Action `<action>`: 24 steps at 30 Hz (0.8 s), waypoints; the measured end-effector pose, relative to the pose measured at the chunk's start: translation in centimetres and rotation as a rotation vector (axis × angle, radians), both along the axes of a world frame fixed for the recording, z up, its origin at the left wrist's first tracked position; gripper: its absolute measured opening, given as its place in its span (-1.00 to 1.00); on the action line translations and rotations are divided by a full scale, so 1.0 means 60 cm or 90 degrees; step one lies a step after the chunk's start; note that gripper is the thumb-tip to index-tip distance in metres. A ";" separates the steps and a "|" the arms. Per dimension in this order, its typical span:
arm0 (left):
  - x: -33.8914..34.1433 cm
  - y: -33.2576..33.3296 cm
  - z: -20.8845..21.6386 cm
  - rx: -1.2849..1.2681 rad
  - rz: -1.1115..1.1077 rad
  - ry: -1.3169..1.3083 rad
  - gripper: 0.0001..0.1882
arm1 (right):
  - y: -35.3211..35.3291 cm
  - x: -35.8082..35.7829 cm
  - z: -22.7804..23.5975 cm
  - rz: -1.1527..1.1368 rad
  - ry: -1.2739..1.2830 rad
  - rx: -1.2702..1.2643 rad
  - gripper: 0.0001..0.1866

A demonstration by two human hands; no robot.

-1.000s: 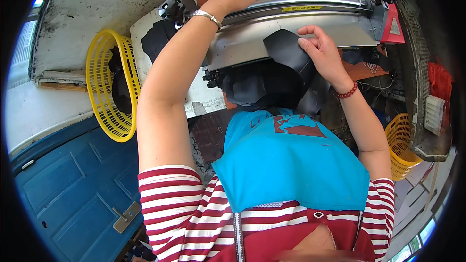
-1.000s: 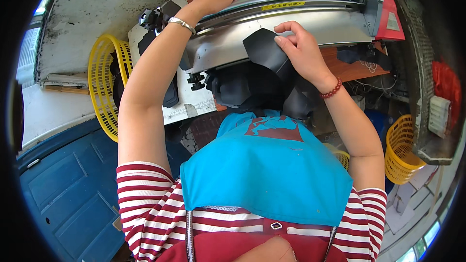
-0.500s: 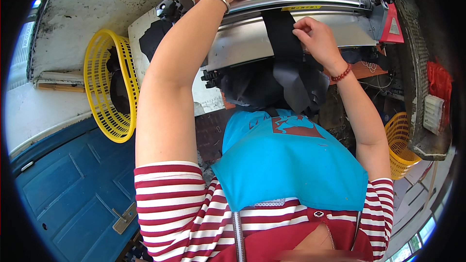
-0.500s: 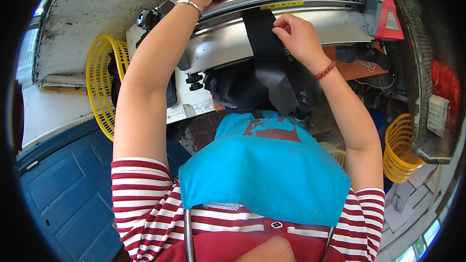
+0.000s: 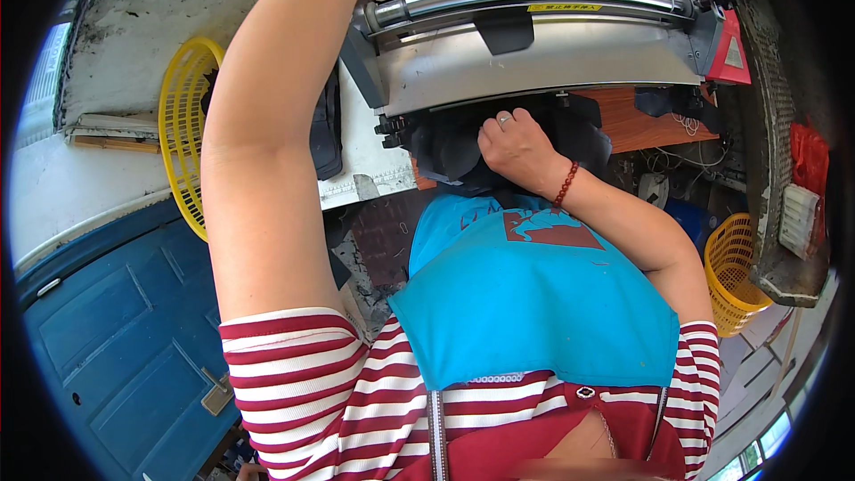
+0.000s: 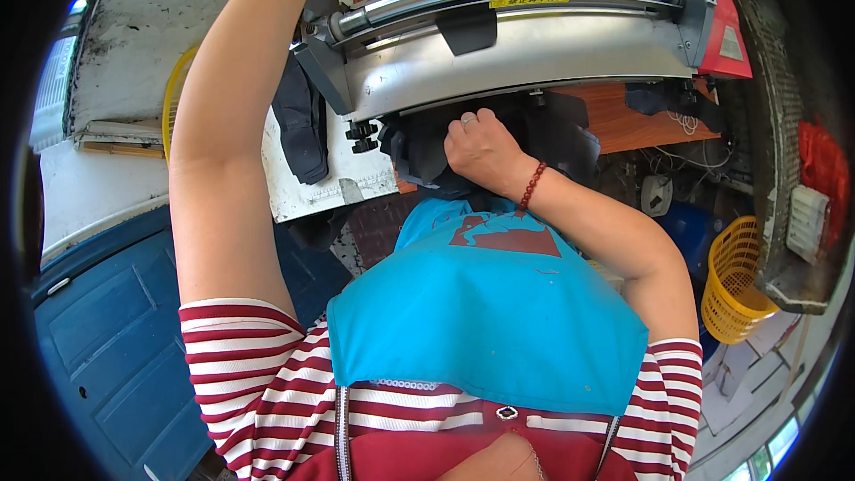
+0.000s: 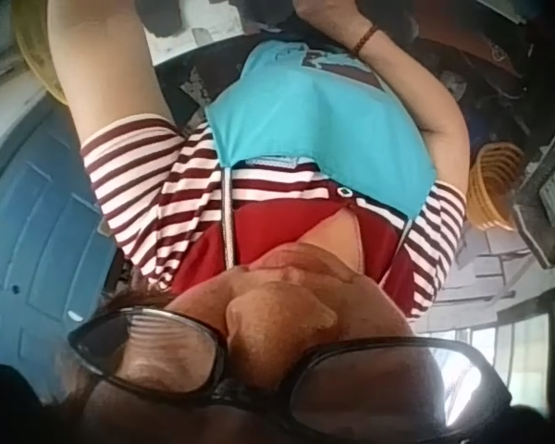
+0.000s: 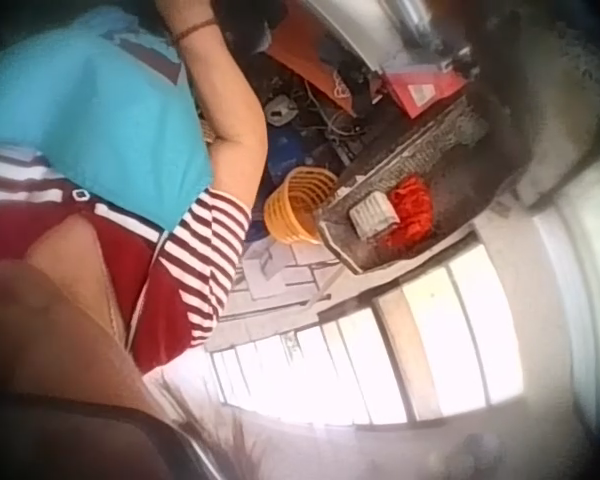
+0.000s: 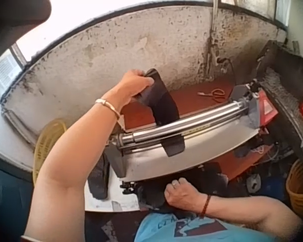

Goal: Applying adhesive to various black shoe upper components using a roller machine.

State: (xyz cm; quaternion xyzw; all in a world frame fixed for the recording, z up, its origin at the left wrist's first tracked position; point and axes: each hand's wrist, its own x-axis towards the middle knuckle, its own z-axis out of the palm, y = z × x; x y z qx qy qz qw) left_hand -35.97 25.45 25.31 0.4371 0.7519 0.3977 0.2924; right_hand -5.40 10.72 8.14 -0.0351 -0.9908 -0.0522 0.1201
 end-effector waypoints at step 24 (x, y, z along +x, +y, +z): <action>-0.041 -0.055 0.051 0.128 0.151 -0.016 -0.18 | 0.030 0.030 -0.013 -0.014 -0.042 -0.207 -0.68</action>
